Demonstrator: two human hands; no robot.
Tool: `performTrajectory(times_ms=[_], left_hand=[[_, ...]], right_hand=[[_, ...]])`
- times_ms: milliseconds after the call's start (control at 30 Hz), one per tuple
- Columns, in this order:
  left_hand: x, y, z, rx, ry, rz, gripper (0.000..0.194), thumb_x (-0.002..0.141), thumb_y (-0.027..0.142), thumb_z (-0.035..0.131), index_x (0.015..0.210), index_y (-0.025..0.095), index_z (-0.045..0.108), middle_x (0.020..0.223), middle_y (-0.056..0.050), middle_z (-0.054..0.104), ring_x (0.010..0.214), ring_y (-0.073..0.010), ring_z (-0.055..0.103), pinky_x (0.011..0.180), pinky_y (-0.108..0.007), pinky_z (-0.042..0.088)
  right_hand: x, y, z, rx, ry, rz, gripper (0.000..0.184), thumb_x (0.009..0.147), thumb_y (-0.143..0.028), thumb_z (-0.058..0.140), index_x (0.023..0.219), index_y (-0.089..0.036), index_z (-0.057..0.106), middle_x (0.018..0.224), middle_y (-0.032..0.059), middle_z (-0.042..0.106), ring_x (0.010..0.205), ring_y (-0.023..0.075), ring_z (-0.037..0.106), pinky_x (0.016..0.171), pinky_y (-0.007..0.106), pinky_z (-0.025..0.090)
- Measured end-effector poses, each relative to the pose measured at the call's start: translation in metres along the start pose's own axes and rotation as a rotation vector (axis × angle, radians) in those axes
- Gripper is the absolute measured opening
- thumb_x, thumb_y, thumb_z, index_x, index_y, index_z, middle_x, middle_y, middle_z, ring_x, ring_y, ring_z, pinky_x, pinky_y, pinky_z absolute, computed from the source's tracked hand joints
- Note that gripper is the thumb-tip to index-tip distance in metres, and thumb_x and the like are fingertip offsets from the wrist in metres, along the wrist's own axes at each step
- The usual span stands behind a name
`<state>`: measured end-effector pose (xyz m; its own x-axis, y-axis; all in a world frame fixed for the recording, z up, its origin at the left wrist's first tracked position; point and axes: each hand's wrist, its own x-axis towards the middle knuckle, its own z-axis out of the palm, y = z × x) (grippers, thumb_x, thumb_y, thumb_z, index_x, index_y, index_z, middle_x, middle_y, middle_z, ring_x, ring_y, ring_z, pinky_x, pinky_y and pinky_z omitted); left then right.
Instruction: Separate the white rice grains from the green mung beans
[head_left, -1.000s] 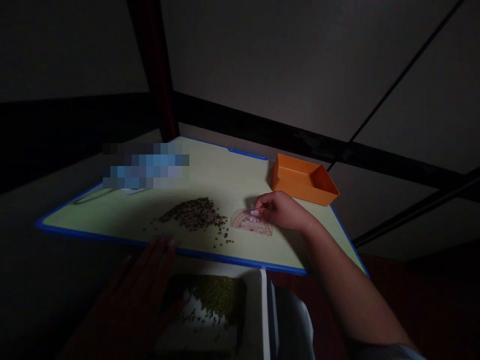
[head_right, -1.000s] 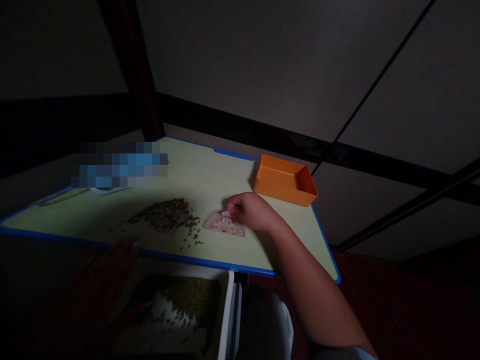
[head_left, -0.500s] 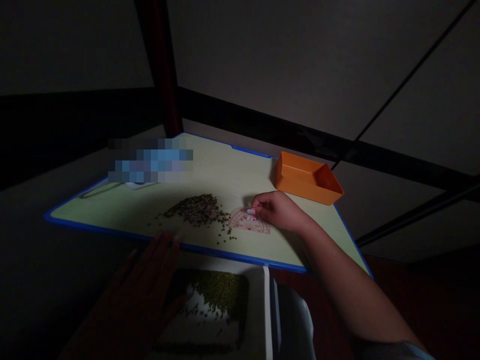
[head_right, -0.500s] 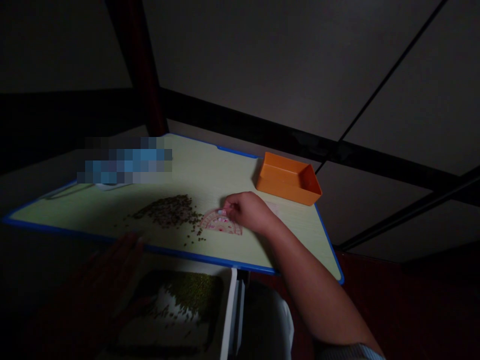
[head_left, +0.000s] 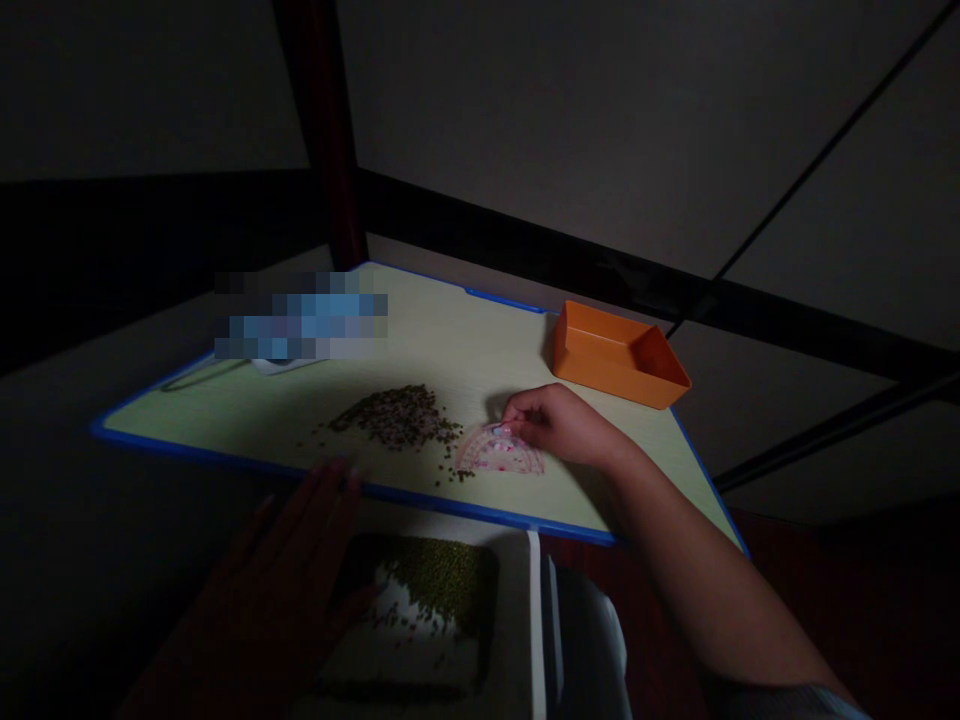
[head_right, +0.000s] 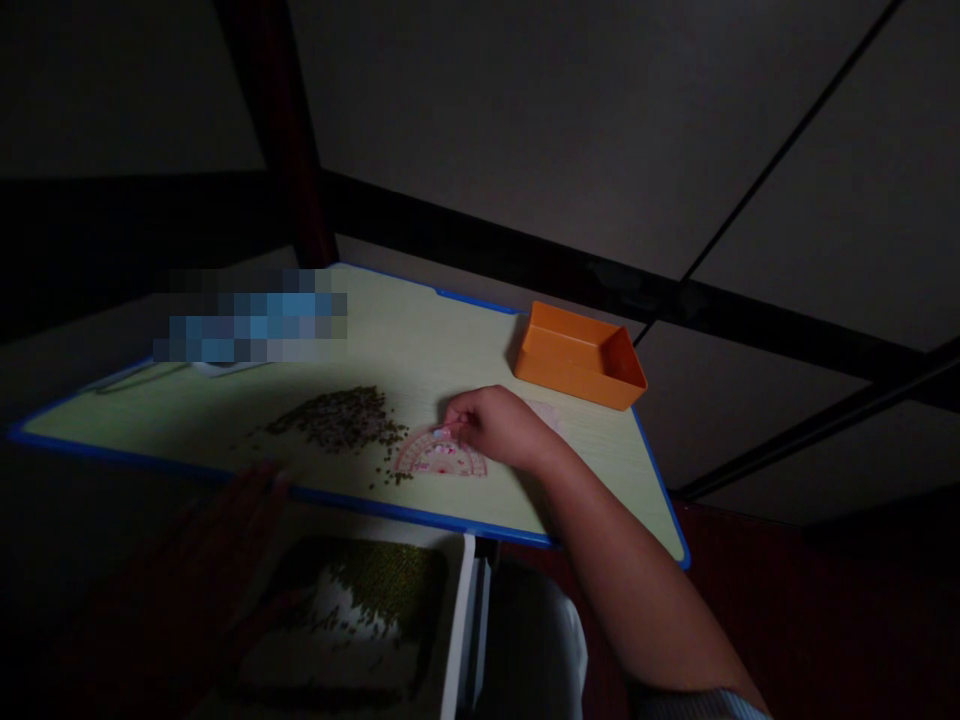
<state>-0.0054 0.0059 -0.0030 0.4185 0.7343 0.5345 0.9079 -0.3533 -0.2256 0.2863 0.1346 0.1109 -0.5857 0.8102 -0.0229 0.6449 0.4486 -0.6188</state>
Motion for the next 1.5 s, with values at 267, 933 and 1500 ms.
performTrajectory(times_ms=[267, 933, 1500], left_hand=[[-0.0008, -0.0002, -0.0036, -0.008, 0.007, 0.018, 0.077, 0.087, 0.053, 0.029, 0.148, 0.01, 0.014, 0.151, -0.023, 0.036, 0.135, -0.0357, 0.042, 0.104, -0.052, 0.037], [-0.0026, 0.0042, -0.0028, -0.095, -0.042, -0.073, 0.077, 0.086, 0.056, 0.031, 0.15, 0.019, 0.011, 0.154, -0.016, 0.034, 0.14, -0.0321, 0.037, 0.108, -0.054, 0.035], [0.0002, 0.0011, -0.0055, -0.009, 0.025, 0.007, 0.075, 0.088, 0.054, 0.028, 0.149, 0.013, 0.012, 0.151, -0.021, 0.037, 0.134, -0.0349, 0.044, 0.101, -0.053, 0.04]], right_hand=[[-0.0004, -0.0033, 0.0015, -0.019, 0.005, 0.008, 0.011, 0.082, -0.014, 0.057, 0.074, -0.017, 0.064, 0.065, -0.0029, 0.059, 0.06, 0.0085, 0.048, 0.06, 0.026, 0.033], [-0.0044, -0.005, -0.0023, 0.009, -0.045, -0.017, 0.011, 0.081, -0.013, 0.057, 0.073, -0.016, 0.064, 0.064, -0.0033, 0.059, 0.06, 0.0079, 0.048, 0.06, 0.025, 0.032], [-0.0024, -0.0034, 0.0003, -0.021, -0.014, 0.005, 0.013, 0.083, -0.014, 0.057, 0.071, -0.016, 0.063, 0.064, -0.0025, 0.06, 0.061, 0.0085, 0.049, 0.061, 0.026, 0.033]])
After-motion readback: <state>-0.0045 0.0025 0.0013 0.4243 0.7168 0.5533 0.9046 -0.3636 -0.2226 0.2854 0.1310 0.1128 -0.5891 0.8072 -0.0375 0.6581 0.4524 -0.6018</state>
